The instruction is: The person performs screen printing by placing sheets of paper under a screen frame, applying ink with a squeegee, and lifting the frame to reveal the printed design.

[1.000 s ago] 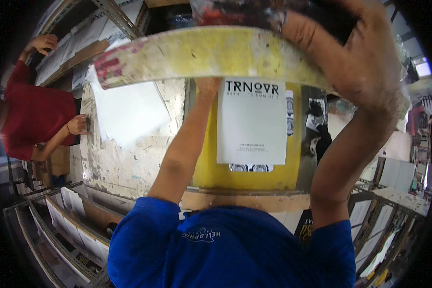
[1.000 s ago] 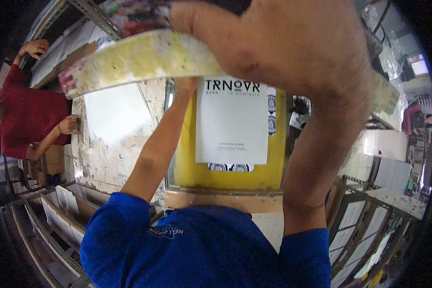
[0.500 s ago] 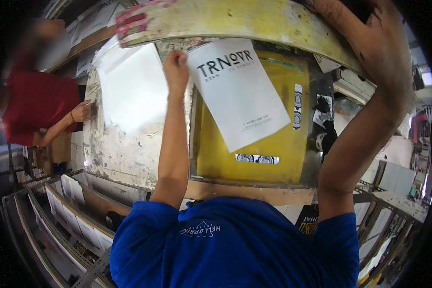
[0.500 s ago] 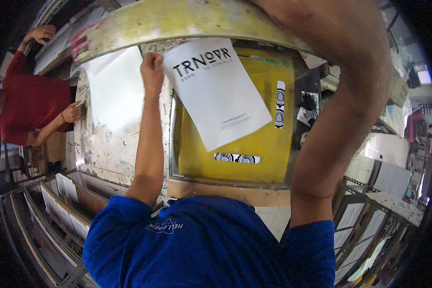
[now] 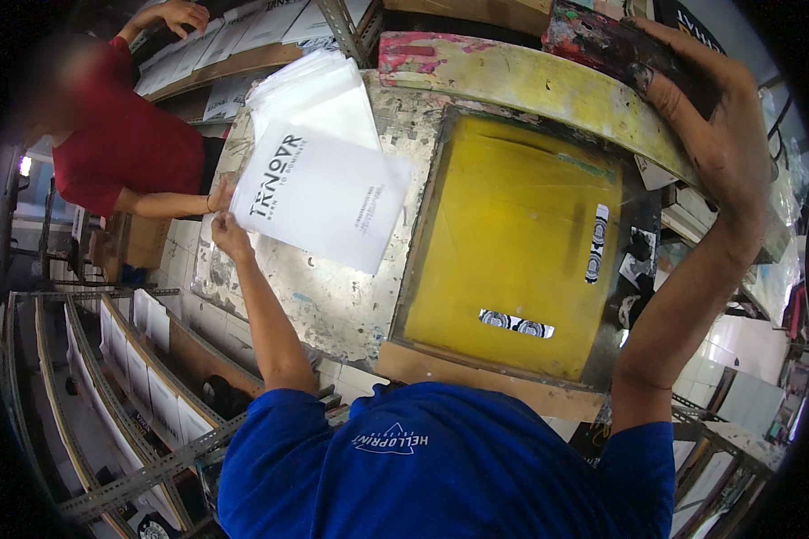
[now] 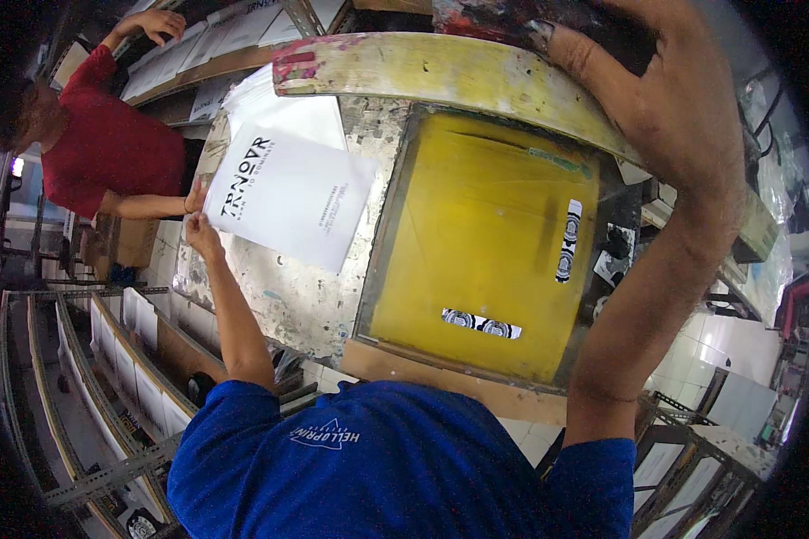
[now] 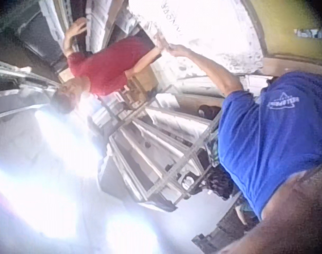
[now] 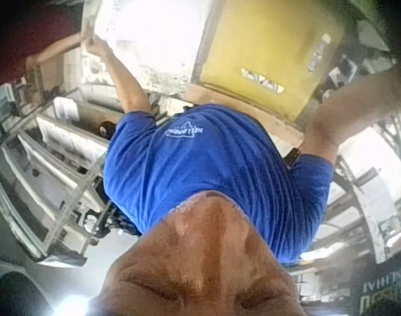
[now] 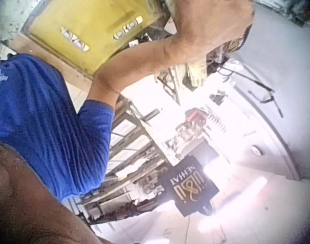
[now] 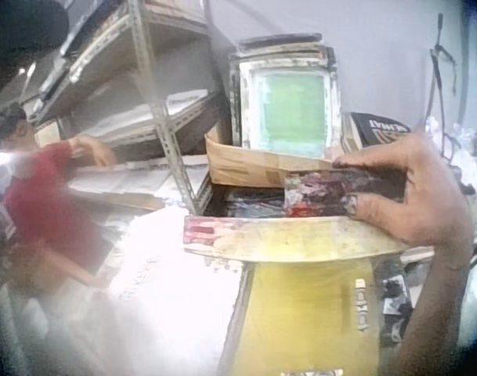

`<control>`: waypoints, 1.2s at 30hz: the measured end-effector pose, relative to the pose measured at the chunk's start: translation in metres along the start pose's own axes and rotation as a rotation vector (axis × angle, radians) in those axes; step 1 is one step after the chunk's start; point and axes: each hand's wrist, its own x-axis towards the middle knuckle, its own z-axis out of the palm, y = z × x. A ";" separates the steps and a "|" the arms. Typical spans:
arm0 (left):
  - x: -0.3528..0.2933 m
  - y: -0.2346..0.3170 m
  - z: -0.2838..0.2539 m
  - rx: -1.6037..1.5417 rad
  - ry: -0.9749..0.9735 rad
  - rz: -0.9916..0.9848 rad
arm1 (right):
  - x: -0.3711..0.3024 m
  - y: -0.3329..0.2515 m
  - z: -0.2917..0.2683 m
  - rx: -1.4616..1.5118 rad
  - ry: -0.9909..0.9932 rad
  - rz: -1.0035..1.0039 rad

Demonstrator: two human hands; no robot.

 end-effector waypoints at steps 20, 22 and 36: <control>-0.233 0.128 0.145 0.422 -0.314 0.355 | 0.001 -0.006 0.002 -0.016 0.087 -0.025; -0.227 0.127 0.147 0.495 -0.360 0.399 | 0.000 -0.006 0.004 -0.014 0.093 -0.005; -0.194 0.114 0.152 0.383 -0.334 0.442 | 0.006 -0.009 0.005 -0.007 0.104 -0.021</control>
